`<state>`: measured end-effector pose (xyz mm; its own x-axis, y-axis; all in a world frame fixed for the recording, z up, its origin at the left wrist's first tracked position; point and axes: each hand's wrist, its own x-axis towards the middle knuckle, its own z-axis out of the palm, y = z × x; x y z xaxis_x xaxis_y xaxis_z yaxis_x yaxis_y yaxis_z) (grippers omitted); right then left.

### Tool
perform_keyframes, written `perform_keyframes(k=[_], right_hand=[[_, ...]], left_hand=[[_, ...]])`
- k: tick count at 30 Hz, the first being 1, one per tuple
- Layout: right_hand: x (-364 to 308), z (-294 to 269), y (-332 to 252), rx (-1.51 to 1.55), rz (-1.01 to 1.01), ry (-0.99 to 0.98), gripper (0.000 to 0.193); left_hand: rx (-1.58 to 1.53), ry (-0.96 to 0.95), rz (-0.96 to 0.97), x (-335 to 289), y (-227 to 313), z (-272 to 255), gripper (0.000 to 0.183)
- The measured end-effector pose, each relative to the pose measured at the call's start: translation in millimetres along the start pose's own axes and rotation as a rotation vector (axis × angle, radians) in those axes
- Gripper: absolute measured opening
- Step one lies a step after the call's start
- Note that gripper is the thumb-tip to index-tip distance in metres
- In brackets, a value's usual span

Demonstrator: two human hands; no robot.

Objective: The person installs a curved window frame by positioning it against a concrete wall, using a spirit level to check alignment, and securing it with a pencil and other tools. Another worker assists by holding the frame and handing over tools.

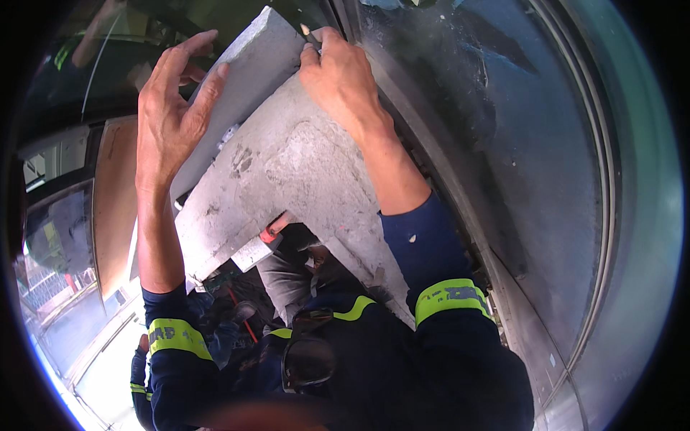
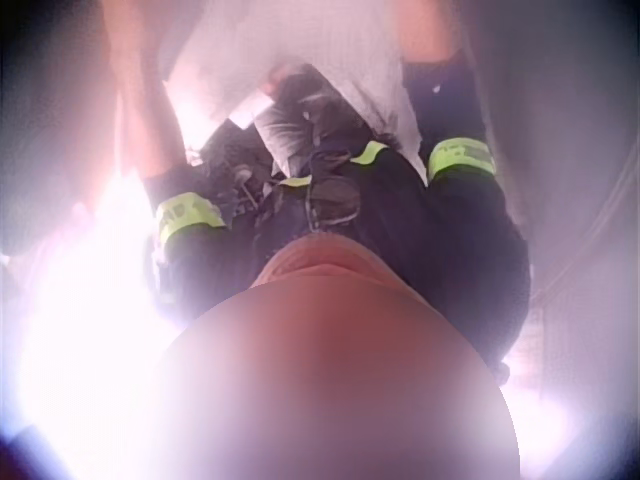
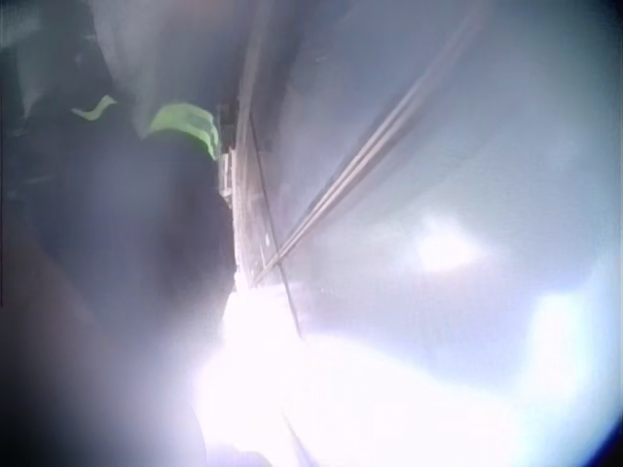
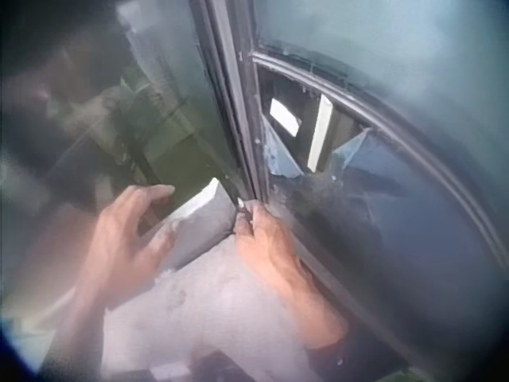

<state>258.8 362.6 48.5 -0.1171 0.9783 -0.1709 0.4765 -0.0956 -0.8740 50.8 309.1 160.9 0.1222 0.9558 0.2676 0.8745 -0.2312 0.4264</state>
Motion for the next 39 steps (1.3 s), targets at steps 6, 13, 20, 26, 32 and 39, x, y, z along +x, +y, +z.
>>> perform_keyframes(k=[6, 13, 20, 26, 32, 39], right_hand=[[15.4, -11.3, -14.3, 0.057, 0.049, -0.059, 0.039], [18.2, -14.8, -17.0, 0.059, 0.055, -0.065, 0.040], [21.2, -17.3, -9.0, -0.041, 0.048, -0.121, 0.038], [16.3, -18.4, -4.8, 0.065, 0.165, -0.154, 0.037], [13.5, -15.4, 1.3, 0.192, 0.153, -0.134, 0.048], [18.6, -18.6, 7.3, 0.159, 0.025, -0.170, 0.050]], left_hand=[[-0.510, -0.274, -0.259, 28.6, -25.2, 1.7, 0.040], [-0.595, -0.480, -0.027, 36.5, -51.8, 0.0, 0.063], [-0.541, -0.563, -0.137, 36.2, -52.7, 1.4, 0.058], [-0.551, -0.508, -0.038, 36.9, -58.8, 8.8, 0.052], [-0.472, -0.454, 0.003, 30.4, -54.7, 11.1, 0.054], [-0.437, -0.440, 0.010, 36.2, -53.8, 15.8, 0.058]])
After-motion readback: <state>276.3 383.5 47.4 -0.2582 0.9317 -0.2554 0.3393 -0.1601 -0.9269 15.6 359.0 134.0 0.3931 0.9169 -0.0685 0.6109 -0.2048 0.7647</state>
